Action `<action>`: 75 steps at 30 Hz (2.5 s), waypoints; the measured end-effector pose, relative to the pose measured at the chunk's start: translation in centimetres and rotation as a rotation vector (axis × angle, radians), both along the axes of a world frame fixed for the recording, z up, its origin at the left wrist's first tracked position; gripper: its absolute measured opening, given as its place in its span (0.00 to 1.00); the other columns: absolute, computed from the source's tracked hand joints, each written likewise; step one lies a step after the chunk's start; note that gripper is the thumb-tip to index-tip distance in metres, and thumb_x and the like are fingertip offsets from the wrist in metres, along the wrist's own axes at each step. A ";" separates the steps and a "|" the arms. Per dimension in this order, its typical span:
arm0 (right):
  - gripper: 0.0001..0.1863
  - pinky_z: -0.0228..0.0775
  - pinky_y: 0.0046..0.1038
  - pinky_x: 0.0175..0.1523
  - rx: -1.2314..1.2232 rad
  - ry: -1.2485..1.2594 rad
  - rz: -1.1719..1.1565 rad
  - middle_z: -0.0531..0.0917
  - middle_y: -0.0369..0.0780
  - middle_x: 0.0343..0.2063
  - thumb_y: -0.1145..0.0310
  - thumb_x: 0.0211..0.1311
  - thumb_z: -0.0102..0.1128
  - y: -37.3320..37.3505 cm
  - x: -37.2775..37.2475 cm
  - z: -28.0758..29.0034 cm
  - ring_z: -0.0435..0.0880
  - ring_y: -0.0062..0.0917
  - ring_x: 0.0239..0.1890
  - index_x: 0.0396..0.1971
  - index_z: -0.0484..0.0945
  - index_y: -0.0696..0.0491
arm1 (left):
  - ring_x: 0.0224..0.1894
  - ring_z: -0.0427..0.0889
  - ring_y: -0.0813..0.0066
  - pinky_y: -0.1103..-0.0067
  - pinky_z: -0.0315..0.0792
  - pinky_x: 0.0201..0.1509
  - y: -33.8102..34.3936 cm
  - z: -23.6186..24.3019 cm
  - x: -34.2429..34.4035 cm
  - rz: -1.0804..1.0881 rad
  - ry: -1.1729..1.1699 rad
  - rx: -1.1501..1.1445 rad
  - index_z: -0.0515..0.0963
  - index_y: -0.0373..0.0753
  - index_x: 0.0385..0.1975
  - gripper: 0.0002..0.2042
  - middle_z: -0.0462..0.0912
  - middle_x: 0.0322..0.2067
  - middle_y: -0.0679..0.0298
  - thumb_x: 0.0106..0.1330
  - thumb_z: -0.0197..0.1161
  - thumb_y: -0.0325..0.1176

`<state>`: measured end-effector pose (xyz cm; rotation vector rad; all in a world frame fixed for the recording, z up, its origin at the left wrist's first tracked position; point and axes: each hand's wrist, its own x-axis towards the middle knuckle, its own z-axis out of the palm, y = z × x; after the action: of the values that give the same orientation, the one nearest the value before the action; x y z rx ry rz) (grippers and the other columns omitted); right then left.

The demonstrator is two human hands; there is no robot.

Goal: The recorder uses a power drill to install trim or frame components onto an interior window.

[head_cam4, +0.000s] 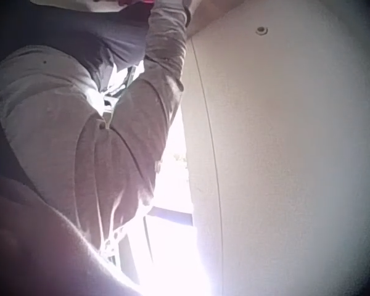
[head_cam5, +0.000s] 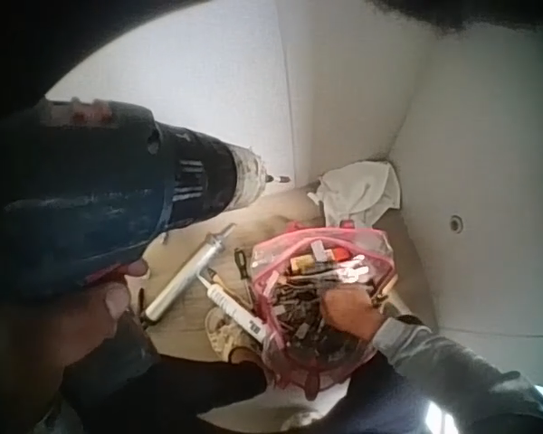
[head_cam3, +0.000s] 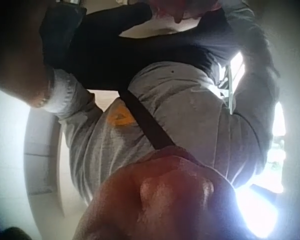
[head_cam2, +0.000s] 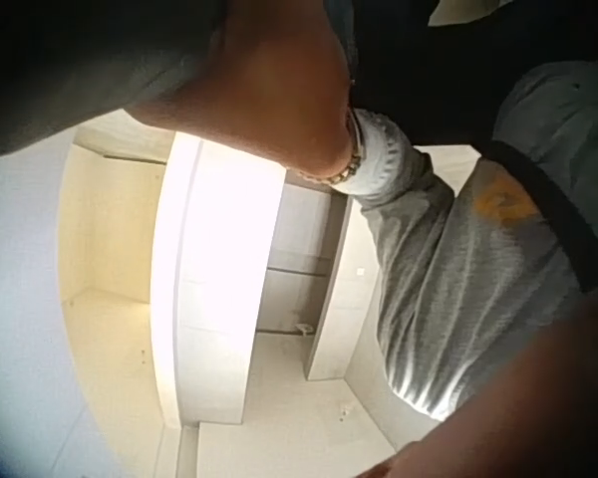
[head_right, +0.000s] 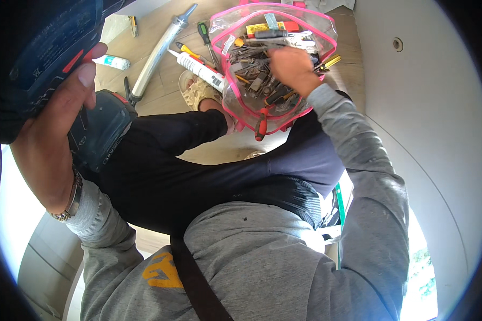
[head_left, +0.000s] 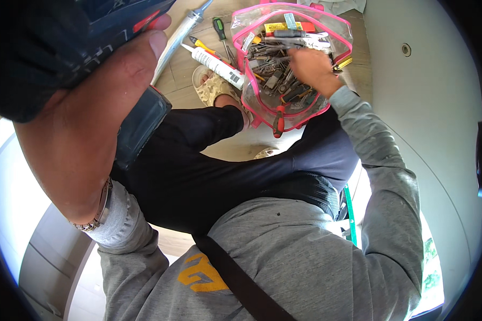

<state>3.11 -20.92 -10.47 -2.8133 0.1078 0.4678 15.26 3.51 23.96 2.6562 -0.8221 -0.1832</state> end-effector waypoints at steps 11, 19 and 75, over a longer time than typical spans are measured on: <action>0.09 0.77 0.38 0.37 -0.059 0.146 0.261 0.89 0.39 0.30 0.66 0.59 0.59 6.6 -3.5 -7.6 0.90 0.33 0.36 0.31 0.89 0.47 | 0.23 0.78 0.81 0.85 0.70 0.36 0.2 -0.5 -1.3 0.145 0.110 -0.153 0.87 0.35 0.43 0.11 0.81 0.22 0.66 0.64 0.69 0.32; 0.11 0.78 0.38 0.38 -0.098 0.339 0.361 0.90 0.40 0.32 0.62 0.55 0.61 4.9 -4.8 -2.7 0.90 0.34 0.38 0.31 0.89 0.48 | 0.24 0.77 0.82 0.85 0.67 0.34 1.2 -0.5 -0.7 0.087 0.122 -0.111 0.87 0.36 0.41 0.09 0.80 0.22 0.67 0.65 0.70 0.33; 0.31 0.76 0.45 0.38 -0.079 0.362 -0.208 0.89 0.45 0.41 0.66 0.65 0.50 9.3 -2.9 -9.0 0.89 0.37 0.41 0.68 0.66 0.61 | 0.25 0.79 0.81 0.83 0.70 0.35 0.1 -1.0 -1.2 0.110 0.178 -0.277 0.86 0.36 0.43 0.12 0.82 0.23 0.66 0.62 0.71 0.32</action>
<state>0.17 -11.59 -19.46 -2.7191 0.4976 0.9323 14.05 3.56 22.98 2.3774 -0.5954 -0.2537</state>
